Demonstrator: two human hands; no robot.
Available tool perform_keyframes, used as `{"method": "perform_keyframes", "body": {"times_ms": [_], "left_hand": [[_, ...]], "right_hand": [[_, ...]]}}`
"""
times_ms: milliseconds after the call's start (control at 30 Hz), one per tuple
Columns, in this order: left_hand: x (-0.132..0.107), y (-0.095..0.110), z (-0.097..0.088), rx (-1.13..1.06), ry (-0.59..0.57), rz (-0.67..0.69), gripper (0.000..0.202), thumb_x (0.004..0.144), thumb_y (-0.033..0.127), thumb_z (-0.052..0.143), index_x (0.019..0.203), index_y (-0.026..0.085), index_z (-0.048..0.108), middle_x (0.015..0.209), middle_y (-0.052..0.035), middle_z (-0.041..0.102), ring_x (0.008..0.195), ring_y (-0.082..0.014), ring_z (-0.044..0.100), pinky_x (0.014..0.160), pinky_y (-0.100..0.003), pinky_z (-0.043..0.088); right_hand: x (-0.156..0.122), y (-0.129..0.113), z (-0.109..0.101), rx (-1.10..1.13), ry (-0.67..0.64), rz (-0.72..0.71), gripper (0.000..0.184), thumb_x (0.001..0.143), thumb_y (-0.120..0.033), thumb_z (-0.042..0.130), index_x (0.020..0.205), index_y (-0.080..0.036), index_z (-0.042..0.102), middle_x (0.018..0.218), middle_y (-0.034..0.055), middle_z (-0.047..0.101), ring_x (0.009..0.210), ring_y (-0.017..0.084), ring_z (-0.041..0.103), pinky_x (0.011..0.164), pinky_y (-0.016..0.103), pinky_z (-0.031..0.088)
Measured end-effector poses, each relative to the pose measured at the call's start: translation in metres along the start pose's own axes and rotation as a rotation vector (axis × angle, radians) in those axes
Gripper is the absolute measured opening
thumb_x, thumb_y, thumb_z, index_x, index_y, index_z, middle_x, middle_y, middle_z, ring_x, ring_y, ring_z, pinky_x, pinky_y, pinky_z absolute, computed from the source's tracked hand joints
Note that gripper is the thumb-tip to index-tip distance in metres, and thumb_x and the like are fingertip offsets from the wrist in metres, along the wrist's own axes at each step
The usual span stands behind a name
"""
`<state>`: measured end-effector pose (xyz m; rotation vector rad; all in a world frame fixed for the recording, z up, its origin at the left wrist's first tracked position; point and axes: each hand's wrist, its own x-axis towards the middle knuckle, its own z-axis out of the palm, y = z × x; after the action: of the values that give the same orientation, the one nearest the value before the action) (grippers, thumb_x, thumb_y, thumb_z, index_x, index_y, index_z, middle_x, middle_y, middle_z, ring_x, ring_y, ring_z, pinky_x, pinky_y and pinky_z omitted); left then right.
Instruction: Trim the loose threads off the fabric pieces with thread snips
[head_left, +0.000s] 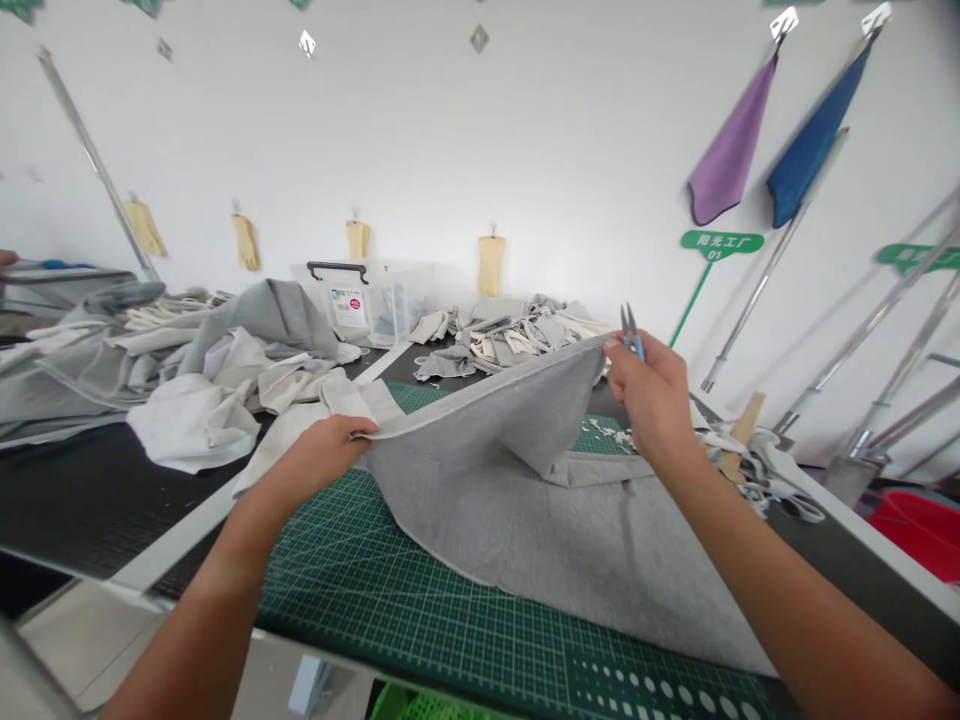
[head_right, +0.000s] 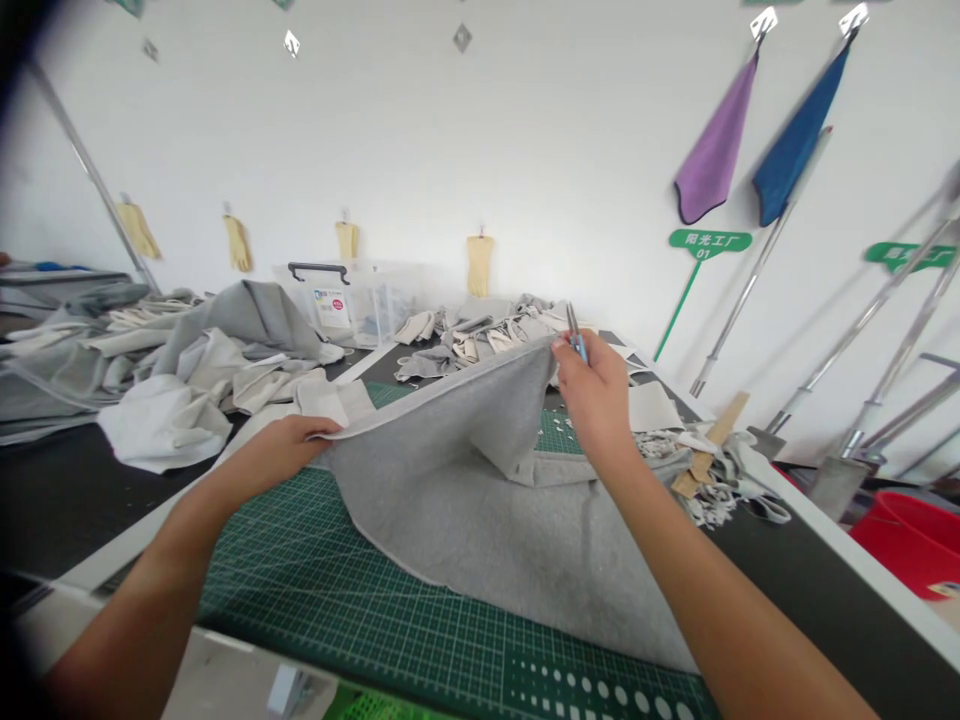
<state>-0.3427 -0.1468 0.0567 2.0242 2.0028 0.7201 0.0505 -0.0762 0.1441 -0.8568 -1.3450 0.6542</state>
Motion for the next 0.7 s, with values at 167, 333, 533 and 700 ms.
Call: {"method": "perform_keyframes", "body": {"times_ms": [167,333,533,700], "left_hand": [[-0.015,-0.011,-0.018,-0.314,-0.14,-0.032,0.033,0.074,0.032,0.059,0.099,0.022,0.078,0.088,-0.0029,0.076,0.086,-0.0255,0.068,0.081,-0.031,0.053],[-0.032,-0.007,-0.025,-0.645,-0.111,-0.031,0.035,0.084,0.048,0.059,0.089,0.018,0.076,0.083,-0.006,0.073,0.084,-0.023,0.065,0.083,-0.033,0.054],[-0.042,0.005,-0.027,-0.79,-0.16,-0.031,0.049,0.091,0.06,0.05,0.09,0.018,0.076,0.088,-0.0096,0.074,0.093,-0.0263,0.066,0.091,-0.039,0.054],[-0.031,-0.008,-0.022,-0.534,-0.165,-0.006,0.037,0.087,0.052,0.057,0.092,0.02,0.075,0.084,-0.0052,0.073,0.085,-0.0231,0.067,0.08,-0.031,0.054]], "right_hand": [[0.015,-0.006,-0.007,0.074,0.061,-0.085,0.012,0.084,-0.027,0.069,0.083,-0.021,0.058,0.057,-0.009,0.03,0.044,0.006,0.024,0.04,0.023,0.014],[0.025,-0.007,-0.013,0.132,0.064,-0.048,0.016,0.082,-0.023,0.07,0.079,-0.021,0.054,0.054,-0.0108,0.027,0.042,0.005,0.02,0.042,0.026,0.008],[0.025,0.006,-0.015,0.134,0.052,0.027,0.018,0.079,-0.025,0.071,0.081,-0.021,0.054,0.055,-0.0111,0.028,0.042,0.005,0.02,0.04,0.023,0.009],[0.018,0.013,-0.009,0.069,-0.026,0.107,0.023,0.078,-0.03,0.071,0.075,-0.021,0.05,0.053,-0.0111,0.028,0.041,0.005,0.02,0.036,0.019,0.011]]}}
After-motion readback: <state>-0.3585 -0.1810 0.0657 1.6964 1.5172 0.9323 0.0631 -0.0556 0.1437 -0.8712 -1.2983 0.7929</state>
